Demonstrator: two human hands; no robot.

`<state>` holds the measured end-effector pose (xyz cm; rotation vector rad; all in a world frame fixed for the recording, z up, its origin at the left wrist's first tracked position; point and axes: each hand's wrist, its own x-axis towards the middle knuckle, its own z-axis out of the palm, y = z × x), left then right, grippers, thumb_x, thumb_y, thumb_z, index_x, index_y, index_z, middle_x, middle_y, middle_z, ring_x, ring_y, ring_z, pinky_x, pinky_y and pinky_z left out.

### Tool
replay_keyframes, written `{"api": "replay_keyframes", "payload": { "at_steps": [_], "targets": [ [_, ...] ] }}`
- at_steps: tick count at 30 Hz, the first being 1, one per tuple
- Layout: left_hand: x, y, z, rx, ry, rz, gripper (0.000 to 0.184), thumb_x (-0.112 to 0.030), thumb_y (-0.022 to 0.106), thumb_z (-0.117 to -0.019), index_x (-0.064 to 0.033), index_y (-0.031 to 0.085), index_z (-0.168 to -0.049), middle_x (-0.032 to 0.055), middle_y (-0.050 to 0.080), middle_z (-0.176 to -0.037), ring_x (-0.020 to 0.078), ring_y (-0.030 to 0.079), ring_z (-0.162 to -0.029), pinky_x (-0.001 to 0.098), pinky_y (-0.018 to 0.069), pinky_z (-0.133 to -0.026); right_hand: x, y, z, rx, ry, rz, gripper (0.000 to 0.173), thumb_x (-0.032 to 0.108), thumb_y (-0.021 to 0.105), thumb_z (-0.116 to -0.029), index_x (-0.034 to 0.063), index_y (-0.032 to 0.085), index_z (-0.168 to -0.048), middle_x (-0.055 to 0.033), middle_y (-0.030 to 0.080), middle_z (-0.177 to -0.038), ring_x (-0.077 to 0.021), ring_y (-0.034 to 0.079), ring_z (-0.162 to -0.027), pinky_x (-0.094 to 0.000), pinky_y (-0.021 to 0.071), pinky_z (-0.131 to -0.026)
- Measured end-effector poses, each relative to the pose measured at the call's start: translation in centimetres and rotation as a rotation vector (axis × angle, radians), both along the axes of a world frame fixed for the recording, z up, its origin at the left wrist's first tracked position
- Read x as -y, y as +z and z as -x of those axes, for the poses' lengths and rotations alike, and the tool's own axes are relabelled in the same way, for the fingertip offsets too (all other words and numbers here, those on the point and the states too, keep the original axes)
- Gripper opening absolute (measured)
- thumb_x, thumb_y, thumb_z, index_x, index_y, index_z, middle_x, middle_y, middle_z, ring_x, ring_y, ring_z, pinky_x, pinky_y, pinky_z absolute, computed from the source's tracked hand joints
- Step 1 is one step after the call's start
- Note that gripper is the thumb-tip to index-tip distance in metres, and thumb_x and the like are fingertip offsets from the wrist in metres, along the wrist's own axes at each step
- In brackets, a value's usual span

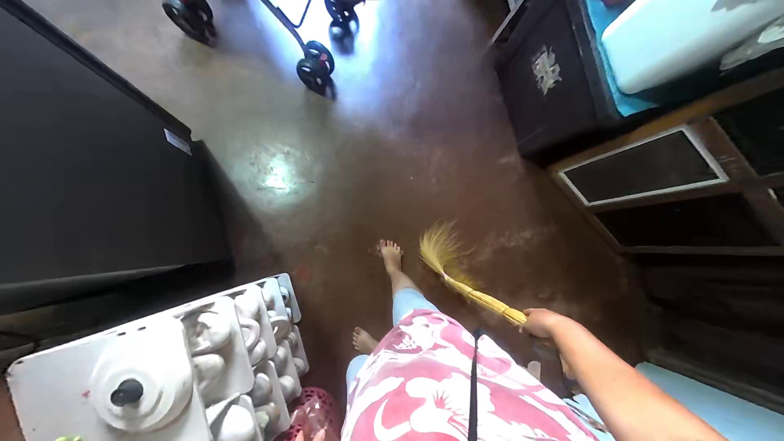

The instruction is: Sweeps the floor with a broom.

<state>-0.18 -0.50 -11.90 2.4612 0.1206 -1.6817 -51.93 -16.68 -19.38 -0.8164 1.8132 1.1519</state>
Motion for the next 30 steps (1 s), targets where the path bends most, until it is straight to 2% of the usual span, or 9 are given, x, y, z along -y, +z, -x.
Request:
{"api": "replay_keyframes", "payload": {
  "at_steps": [4,6,9,12,16,21,24,26,30],
  "targets": [
    [1.0,-3.6,-0.2,0.085,-0.055,0.138,0.047,-0.003,0.063,-0.0975,0.0109,0.048,-0.139,0.0298,0.058,-0.132,0.0298,0.06,-0.117,0.0431,0.0479,-0.102,7.7,0.7,-0.1,0.027,0.052,-0.112,0.049,0.028,0.072,-0.0966,-0.0003,0.064,-0.135,-0.023,0.064,-0.135,-0.0387,0.058,-0.131,-0.0576,0.0432,-0.11],
    [2.8,-3.9,0.4,0.107,-0.042,0.133,0.045,-0.003,0.065,-0.0964,0.01,0.051,-0.137,0.0283,0.06,-0.127,0.0292,0.062,-0.112,0.0439,0.0499,-0.099,11.0,1.4,-0.1,0.035,0.114,-0.149,0.047,0.031,0.074,-0.095,-0.0014,0.067,-0.128,-0.0231,0.067,-0.128,-0.0389,0.061,-0.125,-0.0589,0.0462,-0.105],
    [5.7,-3.9,1.5,0.116,-0.039,0.153,0.049,-0.003,0.069,-0.0942,0.0091,0.051,-0.139,0.0278,0.06,-0.132,0.0312,0.061,-0.119,0.0459,0.0481,-0.104,15.3,2.8,0.2,0.066,0.205,-0.203,0.048,0.034,0.07,-0.0982,-0.0017,0.066,-0.13,-0.0234,0.066,-0.131,-0.0393,0.059,-0.129,-0.0591,0.0444,-0.108],
    [6.4,-3.8,2.0,0.133,-0.047,0.199,0.049,-0.003,0.07,-0.0936,0.0084,0.052,-0.138,0.0265,0.061,-0.131,0.0304,0.061,-0.119,0.0451,0.0472,-0.105,16.6,3.4,1.3,0.075,0.255,-0.237,0.046,0.036,0.063,-0.1033,-0.0011,0.065,-0.131,-0.0237,0.064,-0.134,-0.0392,0.058,-0.131,-0.0591,0.0426,-0.11],
    [3.6,-4.4,1.4,0.145,-0.056,0.225,0.05,-0.004,0.071,-0.0926,0.0085,0.053,-0.138,0.0268,0.061,-0.131,0.0311,0.061,-0.121,0.0456,0.0474,-0.105,12.9,3.6,1.5,0.055,0.216,-0.203,0.045,0.036,0.056,-0.1068,-0.0019,0.065,-0.13,-0.0243,0.064,-0.134,-0.0394,0.058,-0.131,-0.0591,0.0426,-0.109],
    [-3.8,-5.2,-0.6,0.109,-0.112,0.184,0.051,-0.005,0.071,-0.0937,0.0093,0.051,-0.139,0.0288,0.059,-0.134,0.0347,0.058,-0.125,0.0484,0.0452,-0.108,1.7,1.0,0.5,0.011,-0.008,0.072,0.042,0.033,0.065,-0.1018,0.0035,0.066,-0.132,-0.0235,0.067,-0.128,-0.0414,0.063,-0.122,-0.0629,0.0473,-0.103],
    [-7.9,-4.9,-1.6,0.094,-0.134,0.114,0.051,-0.003,0.071,-0.0935,0.0097,0.051,-0.139,0.03,0.059,-0.134,0.0365,0.058,-0.125,0.0494,0.045,-0.108,-2.6,1.2,-2.7,0.012,-0.078,0.102,0.047,0.034,0.065,-0.1022,0.0045,0.062,-0.138,-0.0239,0.065,-0.133,-0.042,0.06,-0.127,-0.0635,0.0453,-0.106],
    [-10.1,-5.2,-2.0,0.086,-0.134,0.083,0.05,-0.002,0.07,-0.0939,0.0108,0.051,-0.139,0.0311,0.058,-0.134,0.0373,0.058,-0.124,0.0492,0.0452,-0.107,-4.5,0.6,-3.2,0.008,-0.076,0.143,0.049,0.036,0.066,-0.1008,0.0047,0.062,-0.138,-0.0241,0.066,-0.132,-0.0424,0.06,-0.126,-0.0638,0.0457,-0.106],
    [-11.9,-5.4,-2.1,0.079,-0.063,0.07,0.047,-0.003,0.069,-0.0953,0.0093,0.052,-0.138,0.0293,0.06,-0.132,0.0347,0.06,-0.121,0.0481,0.0463,-0.105,-4.5,1.5,-3.9,-0.005,-0.03,0.106,0.05,0.037,0.064,-0.1022,0.0059,0.059,-0.141,-0.0227,0.064,-0.135,-0.0401,0.06,-0.128,-0.0613,0.0461,-0.107]
  ]
}}
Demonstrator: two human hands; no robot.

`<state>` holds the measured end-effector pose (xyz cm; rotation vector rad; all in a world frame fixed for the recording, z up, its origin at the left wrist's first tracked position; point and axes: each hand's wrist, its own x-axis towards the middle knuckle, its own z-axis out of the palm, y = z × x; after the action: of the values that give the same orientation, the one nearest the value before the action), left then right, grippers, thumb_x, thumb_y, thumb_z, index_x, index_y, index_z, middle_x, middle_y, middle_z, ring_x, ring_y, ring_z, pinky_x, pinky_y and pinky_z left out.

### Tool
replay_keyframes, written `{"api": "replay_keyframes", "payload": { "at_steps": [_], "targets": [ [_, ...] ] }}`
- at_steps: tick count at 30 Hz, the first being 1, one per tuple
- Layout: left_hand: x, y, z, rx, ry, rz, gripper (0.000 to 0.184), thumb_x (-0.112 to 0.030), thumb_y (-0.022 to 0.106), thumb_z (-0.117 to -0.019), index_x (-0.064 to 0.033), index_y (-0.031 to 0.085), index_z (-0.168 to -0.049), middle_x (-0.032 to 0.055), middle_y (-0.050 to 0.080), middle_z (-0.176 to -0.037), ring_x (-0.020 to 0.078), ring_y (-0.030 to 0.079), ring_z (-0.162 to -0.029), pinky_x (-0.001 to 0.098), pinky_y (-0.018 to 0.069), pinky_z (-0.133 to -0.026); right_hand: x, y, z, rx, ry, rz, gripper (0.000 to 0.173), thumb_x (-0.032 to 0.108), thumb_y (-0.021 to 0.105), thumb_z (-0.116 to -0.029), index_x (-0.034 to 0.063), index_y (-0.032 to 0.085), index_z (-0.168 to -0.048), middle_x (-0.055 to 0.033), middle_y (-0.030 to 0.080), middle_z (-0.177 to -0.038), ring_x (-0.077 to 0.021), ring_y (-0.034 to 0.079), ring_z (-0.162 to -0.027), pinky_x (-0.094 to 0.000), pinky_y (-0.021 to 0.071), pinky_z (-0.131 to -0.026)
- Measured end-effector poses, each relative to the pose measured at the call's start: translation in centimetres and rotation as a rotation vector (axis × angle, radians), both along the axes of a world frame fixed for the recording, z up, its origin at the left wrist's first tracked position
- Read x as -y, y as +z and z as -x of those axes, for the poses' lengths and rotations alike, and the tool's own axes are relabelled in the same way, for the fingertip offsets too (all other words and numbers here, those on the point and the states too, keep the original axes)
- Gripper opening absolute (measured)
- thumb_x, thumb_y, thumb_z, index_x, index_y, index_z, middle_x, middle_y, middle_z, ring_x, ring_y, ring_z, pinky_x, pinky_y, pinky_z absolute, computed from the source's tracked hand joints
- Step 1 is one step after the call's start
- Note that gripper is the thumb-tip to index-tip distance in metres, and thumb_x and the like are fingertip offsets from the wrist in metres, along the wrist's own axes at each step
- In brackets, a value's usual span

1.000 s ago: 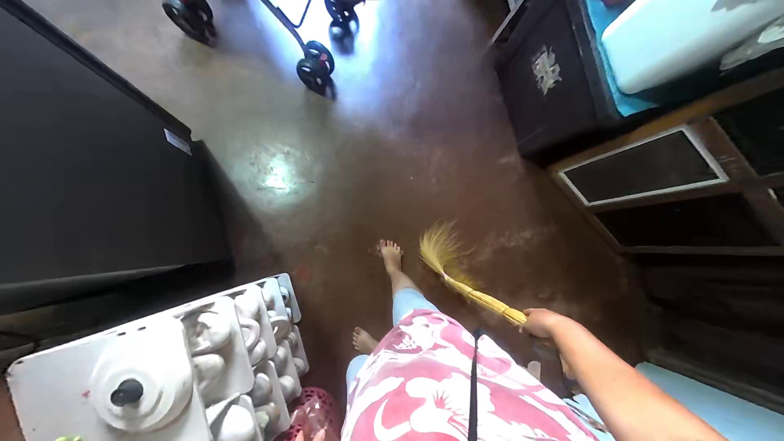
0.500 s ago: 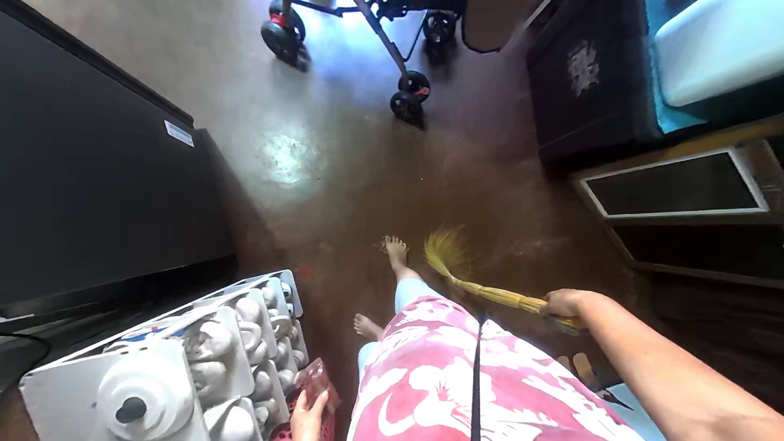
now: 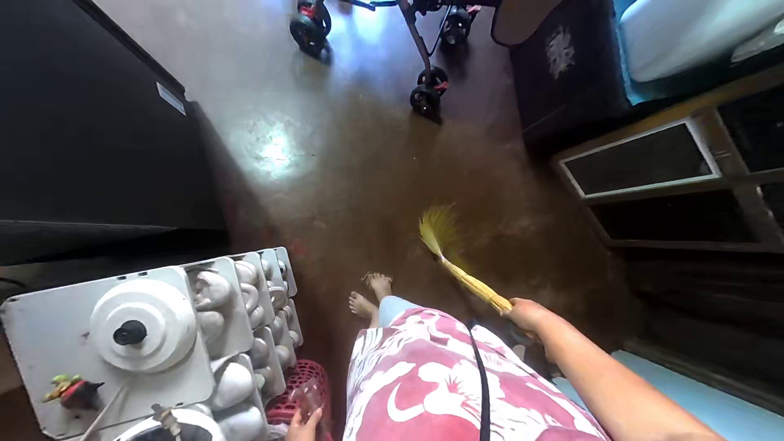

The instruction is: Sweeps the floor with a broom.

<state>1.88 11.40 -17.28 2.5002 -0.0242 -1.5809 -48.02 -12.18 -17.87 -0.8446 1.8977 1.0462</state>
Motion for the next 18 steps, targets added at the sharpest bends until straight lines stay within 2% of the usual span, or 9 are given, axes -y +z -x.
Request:
{"api": "replay_keyframes", "payload": {
  "at_steps": [6,12,16,18],
  "targets": [
    [1.5,-0.7,0.0,0.002,0.073,0.098,0.046,-0.002,0.07,-0.0937,0.0084,0.054,-0.136,0.028,0.062,-0.128,0.0334,0.062,-0.116,0.0487,0.0486,-0.102,3.8,2.6,-2.7,0.049,0.05,-0.017,0.05,0.033,0.065,-0.1028,0.0008,0.058,-0.141,-0.0247,0.062,-0.137,-0.0403,0.057,-0.131,-0.0598,0.0431,-0.11],
    [4.2,-2.4,-1.1,0.056,0.084,0.149,0.049,-0.004,0.069,-0.0944,0.0091,0.052,-0.138,0.0292,0.06,-0.132,0.0351,0.059,-0.121,0.0488,0.0453,-0.106,8.4,-0.4,-4.4,0.087,0.225,-0.11,0.055,0.038,0.065,-0.1017,-0.0029,0.059,-0.138,-0.0252,0.062,-0.136,-0.0385,0.057,-0.132,-0.0573,0.0436,-0.11],
    [2.9,-5.8,-1.5,0.09,0.129,0.213,0.049,-0.003,0.07,-0.0933,0.0092,0.052,-0.137,0.0302,0.059,-0.132,0.037,0.059,-0.121,0.0507,0.0456,-0.105,10.8,-1.2,-5.9,0.112,0.383,-0.149,0.053,0.039,0.064,-0.1019,-0.0021,0.061,-0.136,-0.0245,0.062,-0.138,-0.0381,0.056,-0.134,-0.0574,0.0426,-0.111],
    [2.4,-6.3,-1.4,0.106,0.15,0.239,0.049,-0.003,0.07,-0.093,0.0098,0.052,-0.137,0.0305,0.059,-0.131,0.0366,0.059,-0.121,0.0499,0.0452,-0.106,11.1,-0.4,-7.3,0.114,0.416,-0.167,0.052,0.038,0.063,-0.1033,-0.0051,0.062,-0.133,-0.0259,0.061,-0.138,-0.0381,0.055,-0.135,-0.057,0.0422,-0.111]
  ]
}}
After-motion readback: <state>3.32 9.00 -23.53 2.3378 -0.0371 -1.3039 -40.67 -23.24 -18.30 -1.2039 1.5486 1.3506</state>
